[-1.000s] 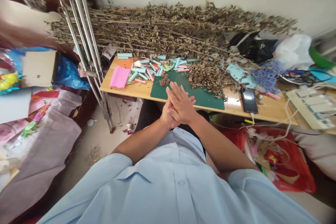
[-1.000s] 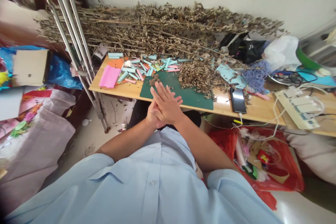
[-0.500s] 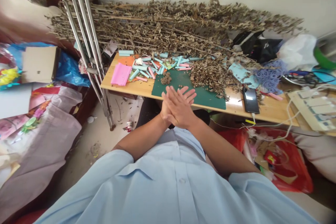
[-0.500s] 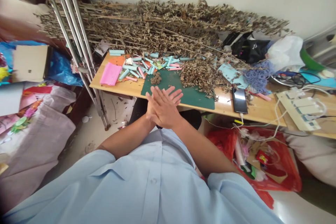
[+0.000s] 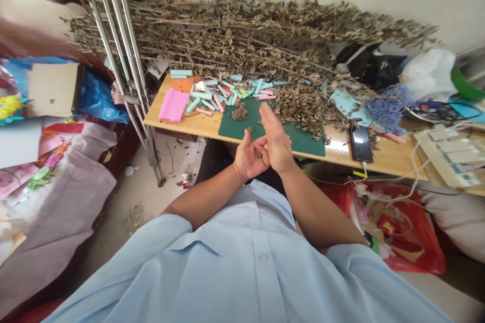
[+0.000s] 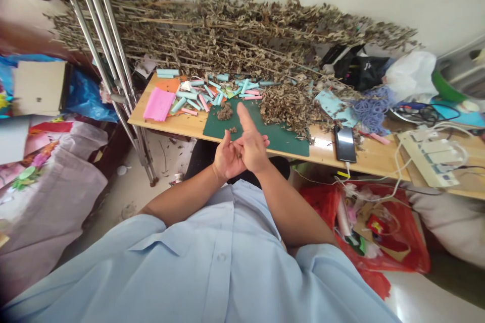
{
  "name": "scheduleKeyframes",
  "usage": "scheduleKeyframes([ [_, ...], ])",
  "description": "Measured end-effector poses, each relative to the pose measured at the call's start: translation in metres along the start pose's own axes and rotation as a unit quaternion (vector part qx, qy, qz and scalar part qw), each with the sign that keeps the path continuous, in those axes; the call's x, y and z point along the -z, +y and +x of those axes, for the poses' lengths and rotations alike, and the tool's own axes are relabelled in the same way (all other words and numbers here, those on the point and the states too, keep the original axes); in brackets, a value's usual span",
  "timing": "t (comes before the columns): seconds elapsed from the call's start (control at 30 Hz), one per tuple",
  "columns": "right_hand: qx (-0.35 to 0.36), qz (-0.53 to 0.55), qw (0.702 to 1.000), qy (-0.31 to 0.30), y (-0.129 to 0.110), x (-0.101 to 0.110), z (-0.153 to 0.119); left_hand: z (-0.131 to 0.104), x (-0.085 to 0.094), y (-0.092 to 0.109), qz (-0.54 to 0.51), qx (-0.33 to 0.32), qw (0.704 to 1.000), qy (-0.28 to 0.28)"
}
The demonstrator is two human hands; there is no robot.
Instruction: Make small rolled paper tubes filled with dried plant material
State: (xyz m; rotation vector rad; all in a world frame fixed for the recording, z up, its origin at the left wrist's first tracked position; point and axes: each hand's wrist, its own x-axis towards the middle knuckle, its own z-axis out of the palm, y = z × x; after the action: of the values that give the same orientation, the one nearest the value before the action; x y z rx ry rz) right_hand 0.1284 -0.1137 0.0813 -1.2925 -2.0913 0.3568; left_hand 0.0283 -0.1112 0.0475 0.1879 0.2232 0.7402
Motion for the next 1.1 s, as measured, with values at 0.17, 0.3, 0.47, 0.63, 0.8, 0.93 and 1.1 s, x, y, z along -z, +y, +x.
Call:
scheduleKeyframes([
  [0.17, -0.074, 0.091, 0.982, 0.151, 0.007, 0.014, -0.024, -0.001, 0.005, 0.01, -0.006, -0.01, 1.0, 0.001],
  [0.3, -0.061, 0.067, 0.993, 0.077, 0.012, 0.006, -0.045, -0.002, 0.003, 0.013, -0.01, -0.031, 0.999, 0.008],
  [0.47, -0.023, -0.012, 0.998, 0.058, 0.014, -0.013, -0.057, -0.002, 0.006, 0.011, -0.023, -0.033, 0.999, 0.001],
  [0.63, -0.017, -0.053, 0.996, 0.071, 0.014, -0.021, -0.06, -0.001, 0.011, 0.008, -0.027, -0.039, 0.999, 0.008],
  [0.8, -0.005, -0.071, 0.994, 0.081, 0.013, -0.028, -0.06, 0.0, 0.011, 0.009, -0.007, -0.046, 0.999, 0.028],
  [0.93, -0.003, -0.042, 0.992, 0.119, 0.024, -0.028, -0.055, 0.0, 0.016, 0.01, 0.01, -0.06, 0.997, 0.056],
  [1.1, -0.123, -0.005, 0.976, 0.178, 0.085, -0.024, -0.033, -0.006, 0.037, 0.011, 0.088, -0.096, 0.982, 0.136],
])
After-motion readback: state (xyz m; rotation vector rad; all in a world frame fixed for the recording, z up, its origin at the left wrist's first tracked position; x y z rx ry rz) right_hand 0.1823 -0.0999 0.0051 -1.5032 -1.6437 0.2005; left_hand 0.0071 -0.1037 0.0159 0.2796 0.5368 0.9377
